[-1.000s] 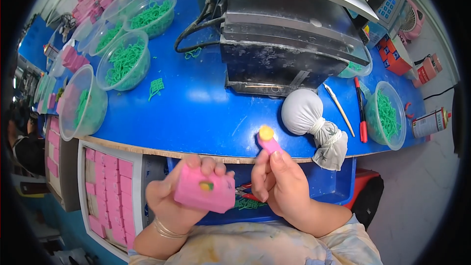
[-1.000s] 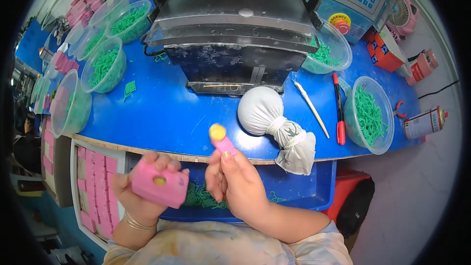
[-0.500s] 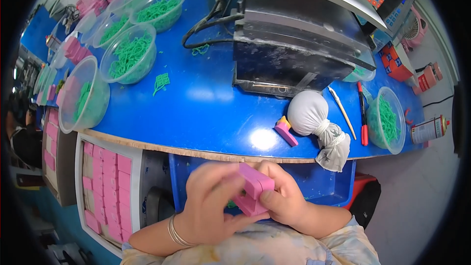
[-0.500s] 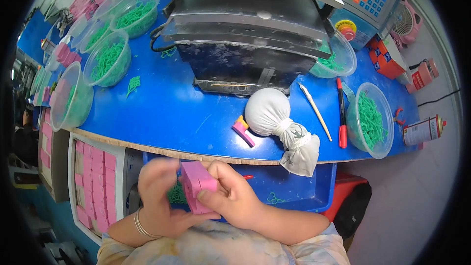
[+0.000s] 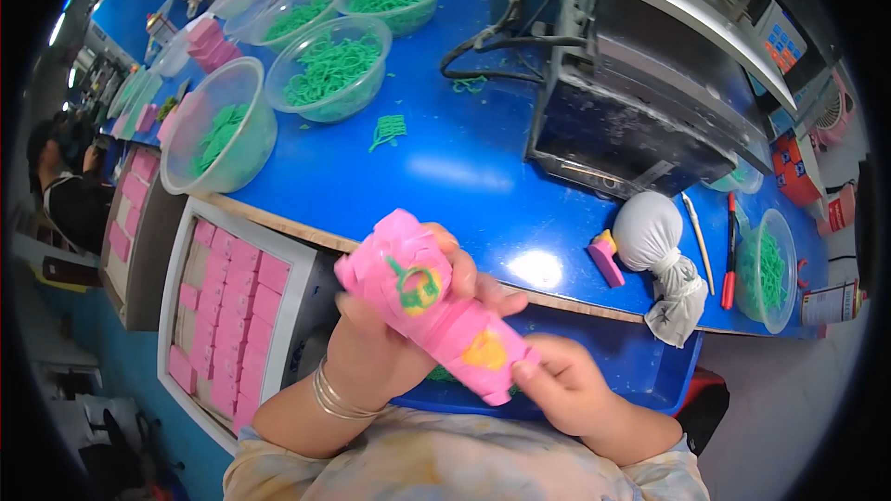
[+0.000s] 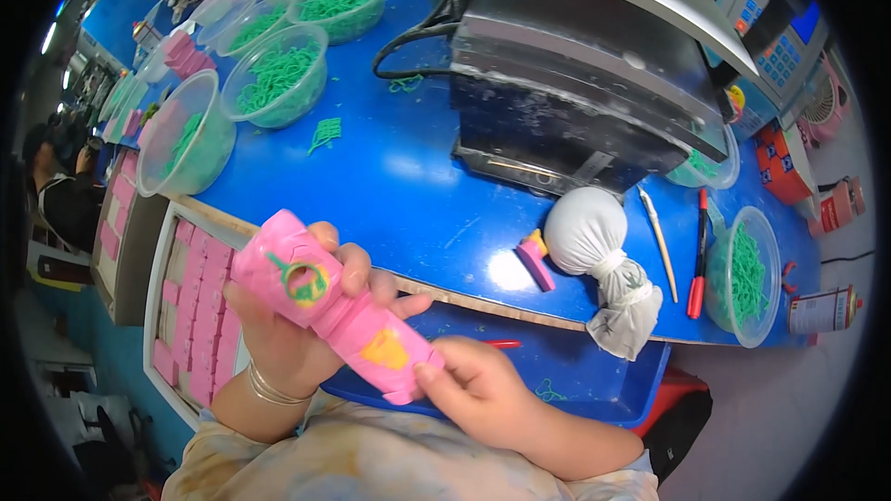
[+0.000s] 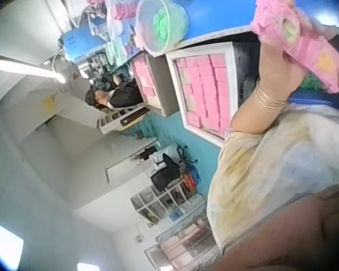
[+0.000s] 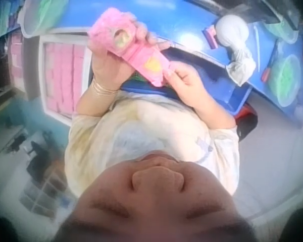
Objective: The recorder matches small green components into a pink wax mold, then places the mold under a heating/pressing machine.
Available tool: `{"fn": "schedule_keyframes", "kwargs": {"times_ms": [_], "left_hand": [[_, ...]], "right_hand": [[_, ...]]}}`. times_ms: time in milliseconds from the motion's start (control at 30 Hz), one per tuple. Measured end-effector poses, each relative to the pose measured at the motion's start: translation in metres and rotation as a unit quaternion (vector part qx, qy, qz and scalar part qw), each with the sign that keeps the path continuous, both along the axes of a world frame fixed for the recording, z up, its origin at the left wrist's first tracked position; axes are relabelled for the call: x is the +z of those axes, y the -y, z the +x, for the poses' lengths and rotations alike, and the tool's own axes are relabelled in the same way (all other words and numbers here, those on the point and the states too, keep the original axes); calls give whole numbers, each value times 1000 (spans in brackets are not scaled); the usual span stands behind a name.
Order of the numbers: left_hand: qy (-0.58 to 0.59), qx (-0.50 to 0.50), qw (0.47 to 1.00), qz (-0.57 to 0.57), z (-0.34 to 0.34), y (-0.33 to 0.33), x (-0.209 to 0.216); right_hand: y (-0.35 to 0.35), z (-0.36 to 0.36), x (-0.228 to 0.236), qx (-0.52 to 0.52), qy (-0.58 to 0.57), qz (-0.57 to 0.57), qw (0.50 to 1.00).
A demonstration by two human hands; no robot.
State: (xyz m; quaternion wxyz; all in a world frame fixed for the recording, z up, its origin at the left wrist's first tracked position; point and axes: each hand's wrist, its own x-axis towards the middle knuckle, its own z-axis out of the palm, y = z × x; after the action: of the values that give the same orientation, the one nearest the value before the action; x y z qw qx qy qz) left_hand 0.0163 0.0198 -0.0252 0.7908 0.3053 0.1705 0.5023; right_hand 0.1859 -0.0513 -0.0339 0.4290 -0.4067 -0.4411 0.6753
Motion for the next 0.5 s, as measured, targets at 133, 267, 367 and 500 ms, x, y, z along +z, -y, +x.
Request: {"fn": "schedule_keyframes", "kwargs": {"times_ms": [133,267,367,500], "left_hand": [[132,-80,986,-60,-3,3,2],[43,-92,991,-88,-2,6,3],[-55,-111,987,-107,2,13,1],[-104,-111,978,-145,5,28,-1]], "right_hand": [[1,-8,-7,217,126,-35,967],[4,-6,-7,58,175,123,975],[-3,0,-3,-103,142,351,920],[-23,5,29,-28,254,383,888]]}}
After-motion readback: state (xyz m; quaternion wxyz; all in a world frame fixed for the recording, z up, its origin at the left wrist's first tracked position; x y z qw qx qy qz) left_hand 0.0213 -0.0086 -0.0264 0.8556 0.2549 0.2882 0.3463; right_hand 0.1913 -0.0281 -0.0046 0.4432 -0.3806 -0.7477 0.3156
